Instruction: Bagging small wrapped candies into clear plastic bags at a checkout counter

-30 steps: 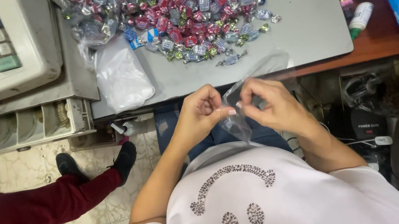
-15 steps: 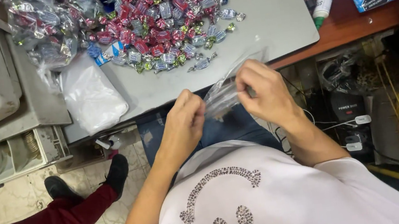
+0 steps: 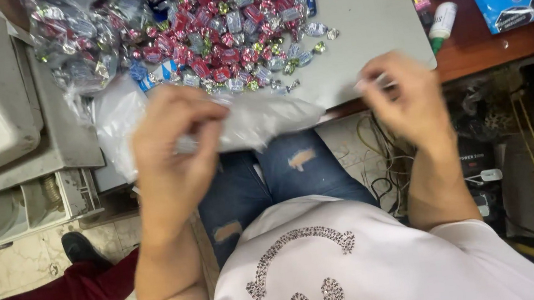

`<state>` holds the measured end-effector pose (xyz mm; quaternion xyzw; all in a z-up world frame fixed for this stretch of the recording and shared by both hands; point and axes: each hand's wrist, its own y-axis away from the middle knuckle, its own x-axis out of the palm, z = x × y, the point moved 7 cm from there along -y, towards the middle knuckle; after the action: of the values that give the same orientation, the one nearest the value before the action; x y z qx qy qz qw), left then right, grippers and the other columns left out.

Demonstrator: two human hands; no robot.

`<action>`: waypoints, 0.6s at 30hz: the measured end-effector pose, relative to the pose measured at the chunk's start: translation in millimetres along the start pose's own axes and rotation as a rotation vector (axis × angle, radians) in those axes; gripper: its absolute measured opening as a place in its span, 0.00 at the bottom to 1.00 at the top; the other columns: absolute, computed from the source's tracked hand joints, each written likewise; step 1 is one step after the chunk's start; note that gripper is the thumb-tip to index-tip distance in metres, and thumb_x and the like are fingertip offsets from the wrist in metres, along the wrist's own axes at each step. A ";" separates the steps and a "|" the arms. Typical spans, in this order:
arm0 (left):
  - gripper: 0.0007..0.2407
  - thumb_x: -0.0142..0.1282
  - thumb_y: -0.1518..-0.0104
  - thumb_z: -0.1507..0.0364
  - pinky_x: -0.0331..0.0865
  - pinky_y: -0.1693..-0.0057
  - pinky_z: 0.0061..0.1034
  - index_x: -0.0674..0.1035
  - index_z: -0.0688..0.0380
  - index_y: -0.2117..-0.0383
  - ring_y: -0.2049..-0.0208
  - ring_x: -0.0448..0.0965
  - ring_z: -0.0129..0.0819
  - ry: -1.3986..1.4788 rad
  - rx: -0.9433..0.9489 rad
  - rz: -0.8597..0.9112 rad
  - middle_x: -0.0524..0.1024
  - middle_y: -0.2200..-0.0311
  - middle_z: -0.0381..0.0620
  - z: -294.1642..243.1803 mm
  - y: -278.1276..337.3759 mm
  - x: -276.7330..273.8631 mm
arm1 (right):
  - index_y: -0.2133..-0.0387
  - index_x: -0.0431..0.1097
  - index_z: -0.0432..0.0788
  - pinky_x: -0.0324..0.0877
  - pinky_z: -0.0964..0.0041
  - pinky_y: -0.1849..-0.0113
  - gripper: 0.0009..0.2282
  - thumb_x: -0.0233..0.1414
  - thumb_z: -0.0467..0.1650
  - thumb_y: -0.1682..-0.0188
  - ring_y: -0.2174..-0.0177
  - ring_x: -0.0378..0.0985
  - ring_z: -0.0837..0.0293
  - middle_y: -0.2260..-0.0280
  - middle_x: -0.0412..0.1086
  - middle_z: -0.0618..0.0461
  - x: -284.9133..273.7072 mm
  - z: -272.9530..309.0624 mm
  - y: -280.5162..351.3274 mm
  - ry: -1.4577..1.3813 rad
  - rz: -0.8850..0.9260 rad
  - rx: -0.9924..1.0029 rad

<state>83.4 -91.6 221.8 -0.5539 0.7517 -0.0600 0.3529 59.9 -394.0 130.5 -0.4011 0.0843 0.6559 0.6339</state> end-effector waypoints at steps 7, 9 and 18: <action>0.12 0.43 0.44 0.97 0.76 0.38 0.43 0.80 0.79 0.65 0.46 0.80 0.63 -0.097 0.237 -0.256 0.76 0.50 0.76 -102.7 -66.8 -45.2 | 0.56 0.79 0.41 0.69 0.39 0.64 0.09 0.53 0.27 0.45 0.67 0.78 0.31 0.63 0.79 0.37 -67.1 -161.6 -21.5 0.754 -0.152 0.337; 0.11 0.43 0.44 0.97 0.76 0.40 0.42 0.80 0.80 0.65 0.47 0.81 0.63 -0.083 0.259 -0.258 0.77 0.51 0.76 -109.8 -81.5 -42.1 | 0.57 0.80 0.51 0.71 0.35 0.66 0.09 0.52 0.31 0.46 0.67 0.78 0.26 0.66 0.78 0.35 -64.5 -197.4 -29.2 0.840 -0.032 0.490; 0.08 0.44 0.37 0.95 0.77 0.44 0.41 0.77 0.78 0.65 0.51 0.86 0.63 0.032 0.331 -0.262 0.80 0.59 0.71 -94.3 -128.2 -36.2 | 0.51 0.65 0.37 0.71 0.36 0.69 0.18 0.58 0.33 0.51 0.63 0.77 0.30 0.67 0.76 0.37 -66.0 -230.3 -77.0 0.751 0.253 0.827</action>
<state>133.4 -136.9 370.4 -0.5803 0.6588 -0.2368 0.4161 217.5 -572.9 50.0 -0.3120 0.6009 0.4515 0.5812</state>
